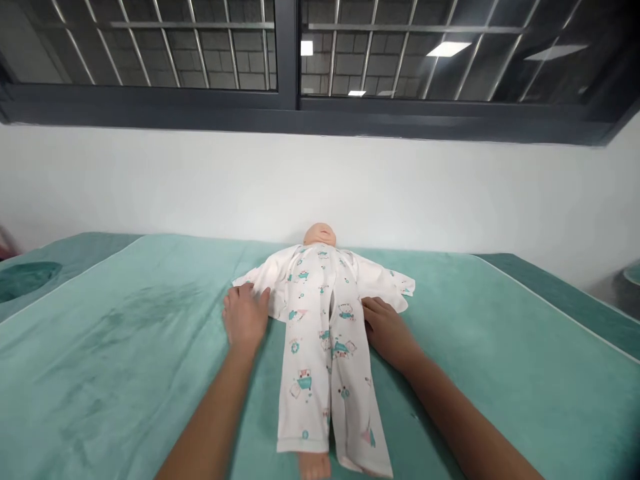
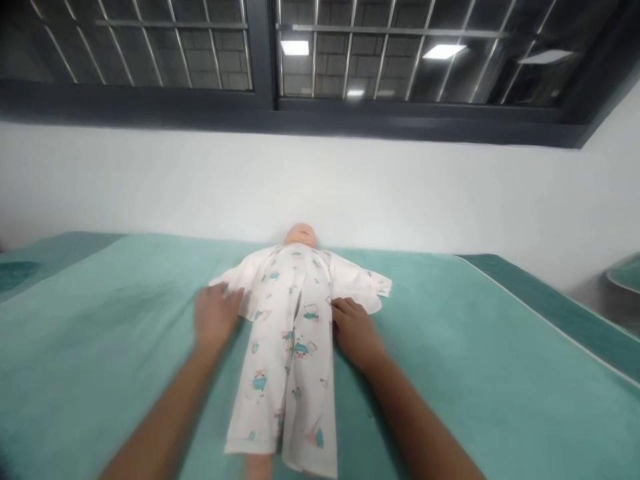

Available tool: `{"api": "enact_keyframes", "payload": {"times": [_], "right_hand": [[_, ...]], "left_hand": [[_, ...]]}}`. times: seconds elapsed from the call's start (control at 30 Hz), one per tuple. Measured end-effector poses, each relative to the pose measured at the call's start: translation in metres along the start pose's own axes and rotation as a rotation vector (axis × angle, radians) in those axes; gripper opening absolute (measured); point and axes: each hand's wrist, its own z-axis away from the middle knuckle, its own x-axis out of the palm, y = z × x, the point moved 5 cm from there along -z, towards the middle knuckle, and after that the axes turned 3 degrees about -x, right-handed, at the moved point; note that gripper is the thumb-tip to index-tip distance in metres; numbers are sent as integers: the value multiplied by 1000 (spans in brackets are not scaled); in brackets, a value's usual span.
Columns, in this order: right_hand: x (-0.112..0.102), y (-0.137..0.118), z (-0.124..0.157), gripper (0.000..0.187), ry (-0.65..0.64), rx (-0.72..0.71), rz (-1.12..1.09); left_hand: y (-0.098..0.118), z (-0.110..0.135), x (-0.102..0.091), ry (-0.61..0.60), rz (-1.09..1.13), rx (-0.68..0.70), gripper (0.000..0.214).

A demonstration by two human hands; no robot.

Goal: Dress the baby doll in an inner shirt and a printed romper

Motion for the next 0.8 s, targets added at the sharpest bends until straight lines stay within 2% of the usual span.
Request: {"api": "enact_keyframes", "payload": {"times": [0.13, 0.2, 0.27, 0.33, 0.43, 0.57, 0.67, 0.8], "right_hand": [[-2, 0, 3, 26, 40, -10, 11], [-2, 3, 5, 26, 41, 6, 15], [-2, 7, 6, 24, 38, 54, 40], [-2, 11, 6, 25, 36, 118, 71], [-2, 9, 5, 28, 35, 153, 99], [-5, -6, 2, 22, 27, 8, 85], [-12, -15, 4, 25, 23, -121, -57], [-23, -13, 11, 24, 35, -133, -235]], "left_hand": [[7, 9, -6, 48, 65, 146, 29], [16, 22, -5, -65, 119, 297, 23], [25, 37, -1, -253, 121, 448, 20], [31, 48, 2, -359, 83, 527, 20], [40, 53, 3, -366, 47, 577, 28], [50, 53, 4, -337, 11, 628, 25], [50, 51, 4, -299, 35, 632, 19], [48, 50, 1, -295, 196, 595, 18]]}}
